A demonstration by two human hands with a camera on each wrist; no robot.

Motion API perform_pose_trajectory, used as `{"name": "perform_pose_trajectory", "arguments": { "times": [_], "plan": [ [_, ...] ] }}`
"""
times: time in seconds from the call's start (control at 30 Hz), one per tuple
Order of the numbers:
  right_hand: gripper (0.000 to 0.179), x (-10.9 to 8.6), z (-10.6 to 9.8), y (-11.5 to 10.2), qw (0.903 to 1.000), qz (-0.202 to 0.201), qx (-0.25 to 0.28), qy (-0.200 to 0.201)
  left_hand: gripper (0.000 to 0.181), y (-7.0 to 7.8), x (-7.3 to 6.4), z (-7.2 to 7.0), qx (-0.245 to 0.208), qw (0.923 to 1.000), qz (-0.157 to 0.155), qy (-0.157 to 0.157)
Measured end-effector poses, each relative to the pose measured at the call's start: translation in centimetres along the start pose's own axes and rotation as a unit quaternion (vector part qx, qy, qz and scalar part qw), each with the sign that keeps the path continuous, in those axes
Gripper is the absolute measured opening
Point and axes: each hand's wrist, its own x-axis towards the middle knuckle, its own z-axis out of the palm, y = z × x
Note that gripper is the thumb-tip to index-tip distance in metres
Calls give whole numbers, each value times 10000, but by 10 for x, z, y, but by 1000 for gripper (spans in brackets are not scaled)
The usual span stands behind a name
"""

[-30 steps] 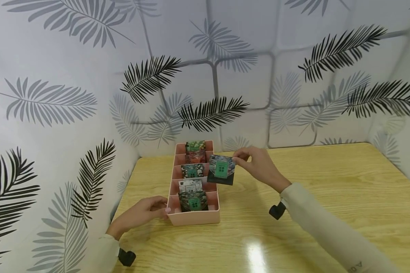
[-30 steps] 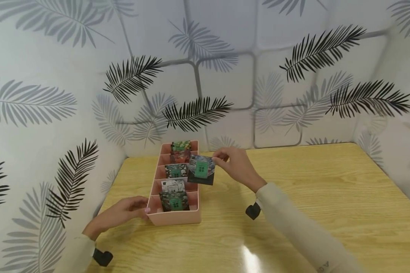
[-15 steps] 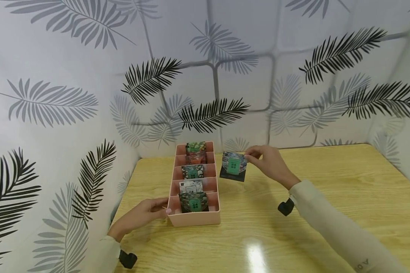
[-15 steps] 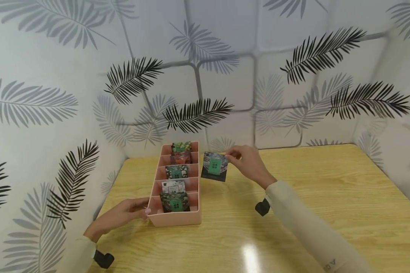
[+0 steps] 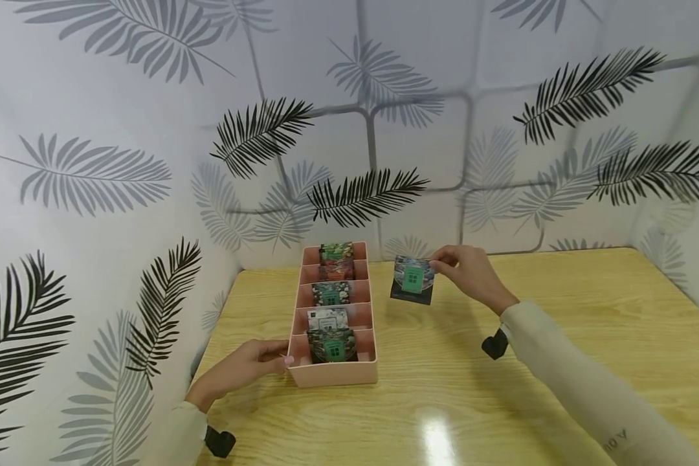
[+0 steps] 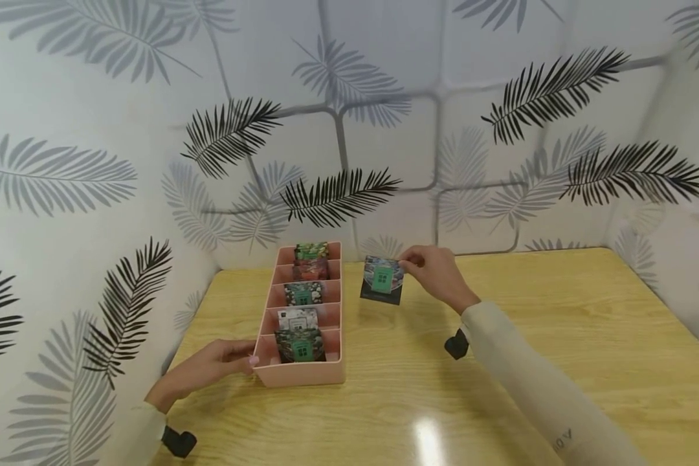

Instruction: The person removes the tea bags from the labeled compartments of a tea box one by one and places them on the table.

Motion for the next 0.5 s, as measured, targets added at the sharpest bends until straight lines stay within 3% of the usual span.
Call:
{"name": "perform_pose_trajectory", "arguments": {
  "times": [0.5],
  "plan": [
    [18, 16, 14, 19, 9993, 265, 107, -240, 60, -2, 0, 0, 2, 9999, 116, 19]
  ]
}}
